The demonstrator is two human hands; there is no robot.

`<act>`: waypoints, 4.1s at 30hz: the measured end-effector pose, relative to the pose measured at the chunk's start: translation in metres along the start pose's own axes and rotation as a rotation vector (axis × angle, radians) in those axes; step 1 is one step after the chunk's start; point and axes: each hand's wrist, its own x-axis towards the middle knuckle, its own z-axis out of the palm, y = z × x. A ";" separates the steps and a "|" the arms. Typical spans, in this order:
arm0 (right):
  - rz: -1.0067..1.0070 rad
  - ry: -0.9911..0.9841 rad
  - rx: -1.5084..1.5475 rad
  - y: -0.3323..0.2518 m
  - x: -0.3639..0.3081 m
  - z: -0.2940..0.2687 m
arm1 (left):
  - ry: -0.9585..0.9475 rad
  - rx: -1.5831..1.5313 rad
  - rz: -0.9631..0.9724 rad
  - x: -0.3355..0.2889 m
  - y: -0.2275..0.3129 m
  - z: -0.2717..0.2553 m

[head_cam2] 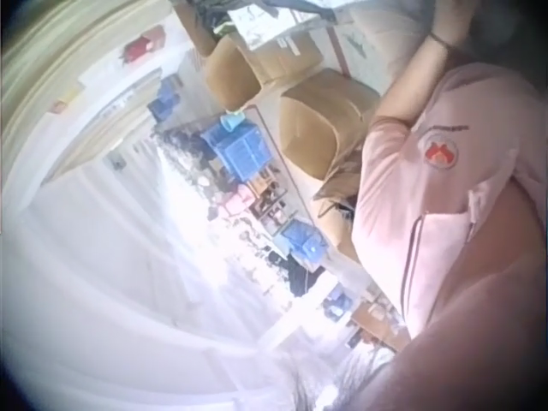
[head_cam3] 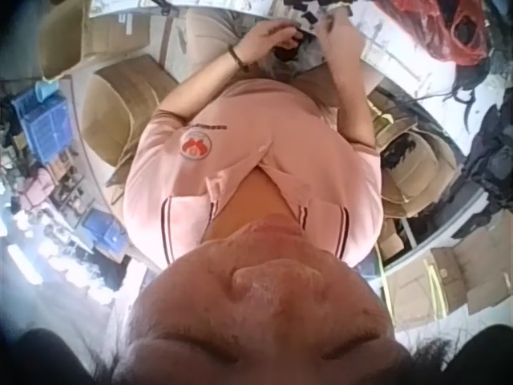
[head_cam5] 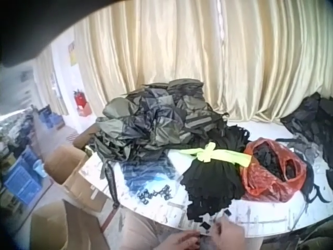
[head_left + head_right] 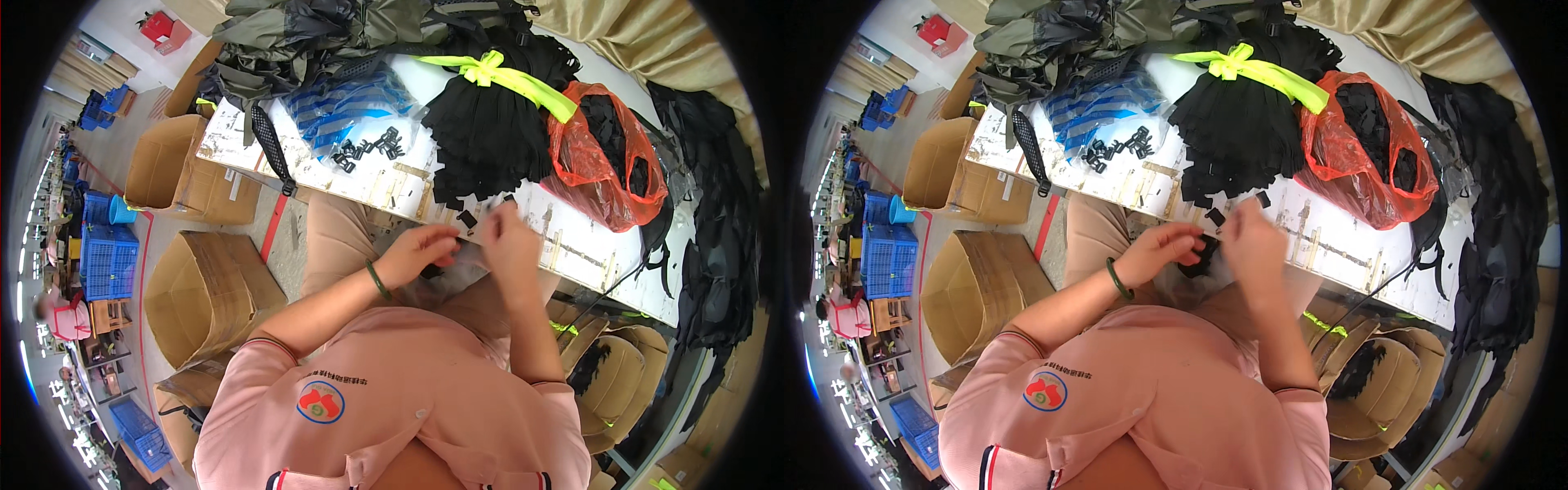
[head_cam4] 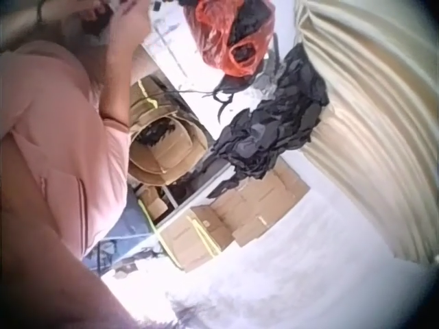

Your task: The recorder is assembling plastic buckles onto black straps in a manufacturing environment.

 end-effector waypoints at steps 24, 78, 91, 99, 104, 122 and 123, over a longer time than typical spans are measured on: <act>0.287 -0.192 0.840 0.007 -0.022 0.030 | 0.661 1.143 0.607 0.071 0.042 -0.110; 0.884 -0.398 1.418 -0.018 -0.057 0.036 | 0.248 0.036 0.143 -0.009 -0.018 -0.005; 0.707 -0.366 1.345 -0.012 -0.056 0.031 | 0.117 0.416 0.055 -0.015 0.006 -0.017; -0.088 -0.191 0.794 -0.020 -0.058 0.013 | 0.138 -0.375 -0.256 -0.010 -0.007 -0.017; -0.327 -0.382 1.595 -0.023 -0.037 -0.064 | 0.300 -0.260 -0.192 -0.006 -0.028 -0.044; 0.811 -0.527 1.315 -0.017 -0.053 0.033 | 0.251 0.037 0.455 -0.025 -0.017 -0.009; 0.916 -0.559 1.439 -0.013 -0.053 0.034 | 0.195 0.133 0.469 -0.024 -0.017 -0.011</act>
